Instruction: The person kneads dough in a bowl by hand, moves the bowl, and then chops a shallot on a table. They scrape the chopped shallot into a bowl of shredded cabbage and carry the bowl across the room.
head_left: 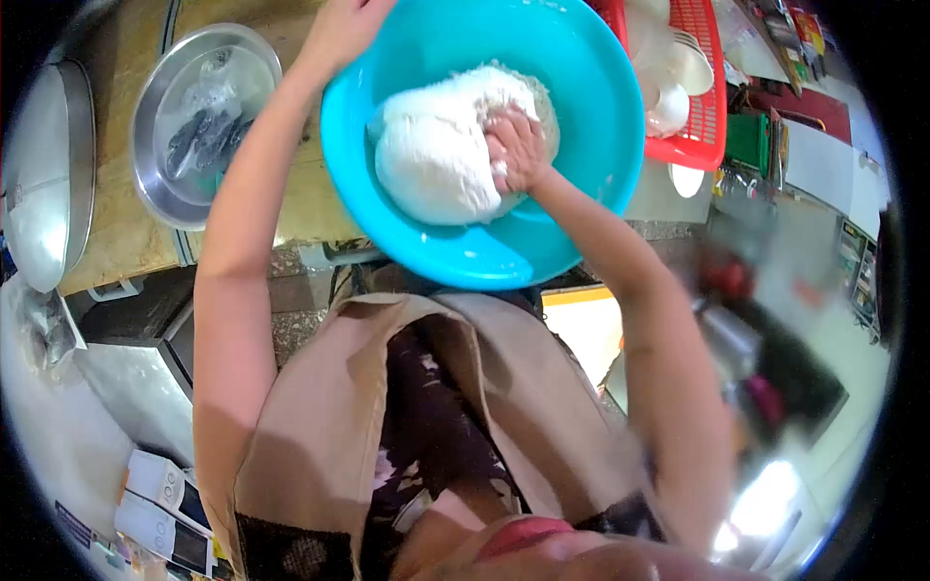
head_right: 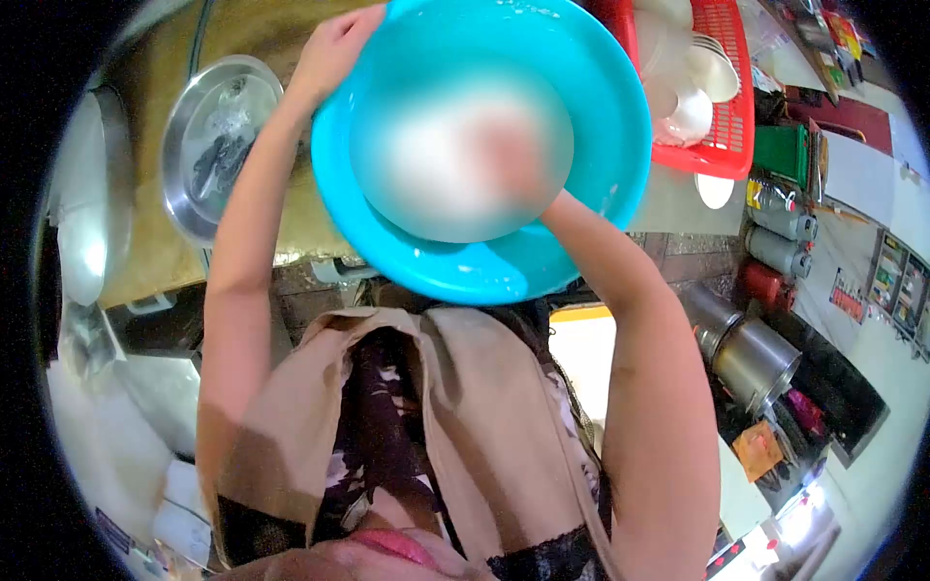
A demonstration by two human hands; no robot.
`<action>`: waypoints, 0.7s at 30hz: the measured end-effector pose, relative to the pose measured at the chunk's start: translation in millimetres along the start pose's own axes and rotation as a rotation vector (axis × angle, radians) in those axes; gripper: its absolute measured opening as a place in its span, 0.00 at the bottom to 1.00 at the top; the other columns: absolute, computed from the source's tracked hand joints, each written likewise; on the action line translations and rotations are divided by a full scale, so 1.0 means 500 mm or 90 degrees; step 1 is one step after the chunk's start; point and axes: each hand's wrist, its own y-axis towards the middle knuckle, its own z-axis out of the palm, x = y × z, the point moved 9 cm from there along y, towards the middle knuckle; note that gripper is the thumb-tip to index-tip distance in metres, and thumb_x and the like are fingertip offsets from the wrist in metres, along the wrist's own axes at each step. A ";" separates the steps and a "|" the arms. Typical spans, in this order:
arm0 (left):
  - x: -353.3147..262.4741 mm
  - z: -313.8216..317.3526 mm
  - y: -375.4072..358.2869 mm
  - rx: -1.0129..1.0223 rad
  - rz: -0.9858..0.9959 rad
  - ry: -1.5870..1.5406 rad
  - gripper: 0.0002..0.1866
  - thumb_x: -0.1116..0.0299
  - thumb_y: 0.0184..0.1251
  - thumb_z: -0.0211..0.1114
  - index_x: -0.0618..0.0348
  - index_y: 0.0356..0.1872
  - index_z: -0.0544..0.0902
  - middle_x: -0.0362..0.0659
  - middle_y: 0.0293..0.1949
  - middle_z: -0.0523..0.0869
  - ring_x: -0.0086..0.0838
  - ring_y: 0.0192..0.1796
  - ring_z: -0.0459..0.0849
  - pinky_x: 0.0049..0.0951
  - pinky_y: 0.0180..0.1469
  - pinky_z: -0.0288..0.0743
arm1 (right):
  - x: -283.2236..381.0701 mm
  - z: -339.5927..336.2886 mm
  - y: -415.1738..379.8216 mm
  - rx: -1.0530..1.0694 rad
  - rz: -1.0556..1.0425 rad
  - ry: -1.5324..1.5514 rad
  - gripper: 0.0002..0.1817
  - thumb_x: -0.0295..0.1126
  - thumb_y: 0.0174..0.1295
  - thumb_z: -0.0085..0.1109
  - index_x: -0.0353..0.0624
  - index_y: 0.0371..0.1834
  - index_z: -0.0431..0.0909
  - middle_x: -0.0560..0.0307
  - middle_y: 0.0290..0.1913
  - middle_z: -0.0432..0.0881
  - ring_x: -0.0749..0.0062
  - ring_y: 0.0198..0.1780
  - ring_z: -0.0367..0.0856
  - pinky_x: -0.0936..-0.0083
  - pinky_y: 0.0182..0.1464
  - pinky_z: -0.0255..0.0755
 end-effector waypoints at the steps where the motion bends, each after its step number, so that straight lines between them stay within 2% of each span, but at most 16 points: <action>1: -0.008 0.008 0.004 0.002 0.006 0.000 0.21 0.54 0.69 0.53 0.61 0.51 0.79 0.41 0.43 0.84 0.19 0.44 0.79 0.23 0.47 0.72 | -0.005 -0.003 0.011 0.005 0.050 -0.062 0.19 0.47 0.42 0.49 0.50 0.36 0.73 0.57 0.43 0.71 0.63 0.57 0.65 0.59 0.65 0.52; 3: -0.037 0.012 -0.001 -0.056 0.046 0.222 0.21 0.54 0.69 0.52 0.60 0.52 0.78 0.42 0.44 0.84 0.20 0.46 0.79 0.24 0.49 0.71 | 0.015 -0.029 0.013 0.036 0.092 -0.059 0.17 0.42 0.45 0.52 0.47 0.37 0.74 0.55 0.44 0.71 0.59 0.56 0.67 0.58 0.65 0.54; 4: -0.023 0.006 -0.029 -0.065 0.044 0.224 0.21 0.54 0.69 0.52 0.60 0.52 0.78 0.42 0.44 0.84 0.20 0.46 0.79 0.24 0.49 0.71 | 0.018 -0.034 0.011 0.096 0.143 0.007 0.17 0.39 0.45 0.54 0.45 0.38 0.74 0.54 0.45 0.73 0.57 0.56 0.68 0.58 0.64 0.56; 5: 0.003 -0.002 -0.075 -0.107 0.063 0.154 0.21 0.55 0.70 0.50 0.60 0.54 0.76 0.43 0.46 0.83 0.22 0.47 0.79 0.25 0.50 0.71 | 0.017 -0.037 0.009 0.158 0.193 0.073 0.16 0.36 0.46 0.56 0.43 0.39 0.74 0.52 0.46 0.74 0.55 0.55 0.69 0.57 0.63 0.58; 6: 0.026 -0.006 -0.124 -0.149 0.083 0.085 0.21 0.56 0.71 0.49 0.60 0.56 0.75 0.43 0.48 0.82 0.24 0.48 0.79 0.26 0.52 0.71 | 0.006 -0.067 0.004 0.127 0.217 0.272 0.14 0.32 0.48 0.57 0.40 0.38 0.77 0.49 0.46 0.77 0.51 0.54 0.71 0.57 0.60 0.63; 7: 0.050 -0.002 -0.196 -0.219 0.055 -0.076 0.22 0.58 0.72 0.48 0.62 0.58 0.72 0.44 0.48 0.82 0.25 0.49 0.78 0.26 0.52 0.71 | -0.006 -0.091 0.030 0.126 0.208 0.273 0.14 0.32 0.48 0.57 0.40 0.38 0.77 0.49 0.46 0.77 0.51 0.54 0.71 0.57 0.60 0.63; 8: 0.070 0.020 -0.286 -0.283 0.019 -0.238 0.22 0.60 0.72 0.47 0.64 0.60 0.70 0.45 0.49 0.81 0.26 0.49 0.77 0.26 0.53 0.70 | -0.028 -0.138 0.065 0.033 0.211 0.242 0.13 0.32 0.51 0.55 0.39 0.39 0.78 0.48 0.47 0.79 0.53 0.52 0.74 0.60 0.57 0.66; 9: 0.079 0.046 -0.355 -0.343 -0.040 -0.296 0.23 0.63 0.73 0.45 0.63 0.65 0.64 0.46 0.54 0.77 0.25 0.53 0.75 0.25 0.56 0.67 | -0.052 -0.175 0.102 -0.060 0.214 0.211 0.13 0.31 0.53 0.52 0.38 0.39 0.79 0.47 0.47 0.80 0.56 0.50 0.77 0.63 0.54 0.69; 11: 0.104 0.091 -0.426 -0.436 -0.027 -0.367 0.25 0.65 0.74 0.45 0.67 0.67 0.58 0.47 0.57 0.75 0.24 0.53 0.73 0.23 0.56 0.66 | -0.114 -0.041 0.203 0.167 0.414 0.434 0.17 0.41 0.53 0.51 0.41 0.39 0.80 0.48 0.46 0.81 0.51 0.53 0.74 0.62 0.57 0.66; 13: 0.099 0.094 -0.423 -0.415 -0.053 -0.387 0.25 0.66 0.74 0.44 0.66 0.67 0.57 0.47 0.63 0.68 0.27 0.60 0.69 0.26 0.61 0.62 | -0.124 0.140 0.286 0.401 0.448 0.300 0.22 0.46 0.51 0.50 0.41 0.41 0.81 0.47 0.45 0.82 0.51 0.49 0.77 0.61 0.52 0.69; 14: 0.090 0.073 -0.435 -0.510 0.025 -0.241 0.23 0.66 0.72 0.47 0.65 0.65 0.63 0.43 0.52 0.78 0.19 0.47 0.74 0.19 0.50 0.68 | -0.074 0.176 0.300 0.431 0.348 0.273 0.23 0.47 0.50 0.50 0.41 0.41 0.81 0.46 0.44 0.82 0.51 0.48 0.78 0.60 0.50 0.70; 15: 0.096 0.060 -0.426 -0.514 0.015 -0.240 0.23 0.66 0.72 0.47 0.65 0.65 0.63 0.43 0.52 0.78 0.19 0.47 0.74 0.19 0.50 0.68 | -0.024 0.194 0.301 0.458 0.247 0.246 0.24 0.48 0.48 0.50 0.42 0.40 0.82 0.44 0.44 0.82 0.52 0.48 0.79 0.60 0.49 0.70; 16: 0.091 0.044 -0.408 -0.485 0.015 -0.243 0.22 0.66 0.71 0.49 0.64 0.63 0.66 0.42 0.49 0.79 0.18 0.45 0.74 0.19 0.48 0.68 | 0.001 0.184 0.304 0.466 0.244 0.250 0.24 0.48 0.48 0.50 0.42 0.40 0.82 0.44 0.44 0.82 0.52 0.48 0.79 0.60 0.49 0.70; 18: 0.098 0.018 -0.362 -0.451 0.018 -0.246 0.21 0.66 0.71 0.50 0.63 0.62 0.69 0.41 0.47 0.80 0.17 0.42 0.75 0.18 0.46 0.69 | 0.037 0.163 0.269 0.670 0.282 0.227 0.24 0.49 0.50 0.53 0.42 0.41 0.81 0.46 0.48 0.80 0.58 0.50 0.77 0.61 0.50 0.69; 20: 0.102 -0.006 -0.303 -0.402 0.053 -0.299 0.20 0.65 0.69 0.54 0.62 0.58 0.73 0.39 0.43 0.82 0.16 0.40 0.75 0.18 0.45 0.70 | 0.087 0.080 0.238 0.562 0.141 0.216 0.26 0.52 0.50 0.54 0.45 0.44 0.80 0.46 0.48 0.79 0.56 0.54 0.73 0.60 0.51 0.68; 21: 0.102 -0.029 -0.293 -0.396 0.057 -0.298 0.20 0.65 0.69 0.54 0.62 0.58 0.73 0.39 0.43 0.82 0.16 0.40 0.75 0.18 0.45 0.70 | 0.103 0.060 0.198 0.519 0.061 0.205 0.27 0.55 0.49 0.55 0.48 0.47 0.78 0.45 0.48 0.78 0.51 0.54 0.72 0.58 0.55 0.66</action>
